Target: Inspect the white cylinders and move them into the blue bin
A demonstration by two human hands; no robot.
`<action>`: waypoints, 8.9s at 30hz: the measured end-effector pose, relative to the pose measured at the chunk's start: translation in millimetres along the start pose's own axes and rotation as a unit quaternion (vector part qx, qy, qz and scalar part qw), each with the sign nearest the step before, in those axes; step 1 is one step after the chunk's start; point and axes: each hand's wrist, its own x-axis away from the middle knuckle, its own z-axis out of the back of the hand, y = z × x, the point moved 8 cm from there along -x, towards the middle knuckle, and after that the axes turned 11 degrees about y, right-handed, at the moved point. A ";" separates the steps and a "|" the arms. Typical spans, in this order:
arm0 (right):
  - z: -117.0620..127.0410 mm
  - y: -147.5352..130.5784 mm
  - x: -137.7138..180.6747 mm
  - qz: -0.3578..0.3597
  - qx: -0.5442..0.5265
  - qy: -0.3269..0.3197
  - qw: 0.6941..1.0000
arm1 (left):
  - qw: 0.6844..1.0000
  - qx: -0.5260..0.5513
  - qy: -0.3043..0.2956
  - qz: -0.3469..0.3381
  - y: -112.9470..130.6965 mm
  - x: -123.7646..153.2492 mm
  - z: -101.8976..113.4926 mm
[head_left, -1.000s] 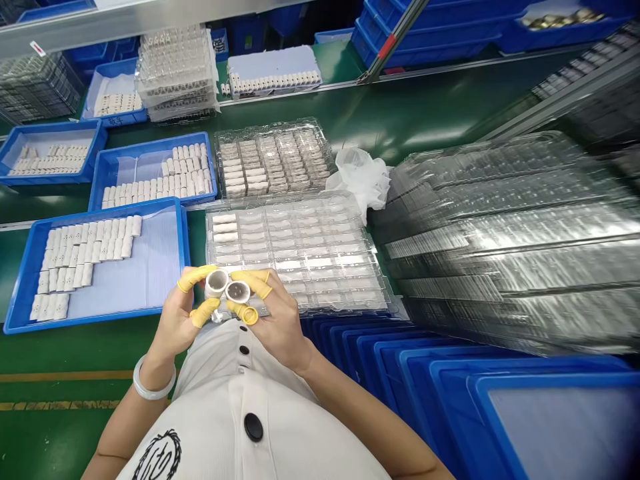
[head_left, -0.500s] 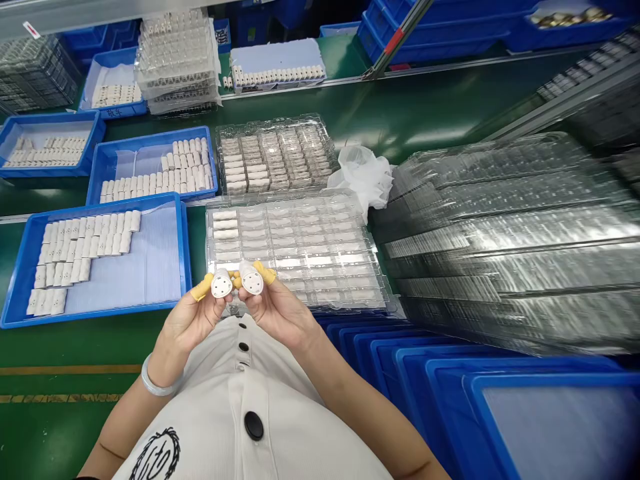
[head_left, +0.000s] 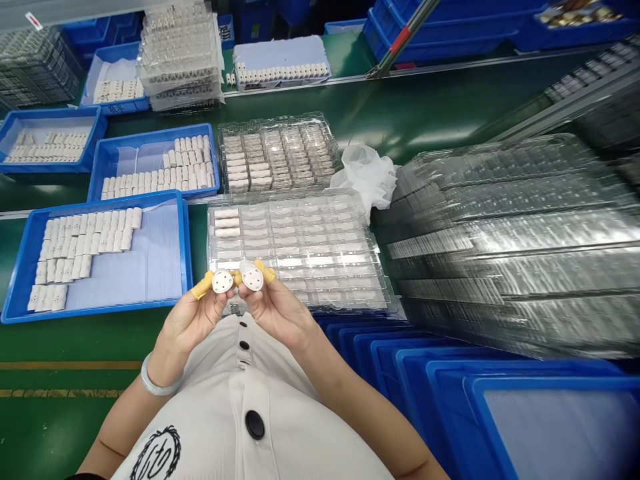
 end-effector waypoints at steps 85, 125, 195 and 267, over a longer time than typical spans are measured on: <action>-6.7 -0.8 6.6 0.129 0.200 0.025 0.971 | 0.986 -0.097 -0.033 -0.130 24.0 -1.8 -3.9; -13.9 -0.5 4.5 0.127 0.211 0.003 0.969 | 0.984 -0.095 0.002 -0.150 27.7 -6.2 7.6; 68.3 -28.1 -97.5 0.451 0.840 0.170 0.250 | 0.615 -0.493 0.441 -0.429 313.6 -133.1 66.9; -4.4 0.5 3.0 0.082 0.178 0.015 0.981 | 0.998 -0.047 -0.007 -0.040 14.5 -3.8 4.0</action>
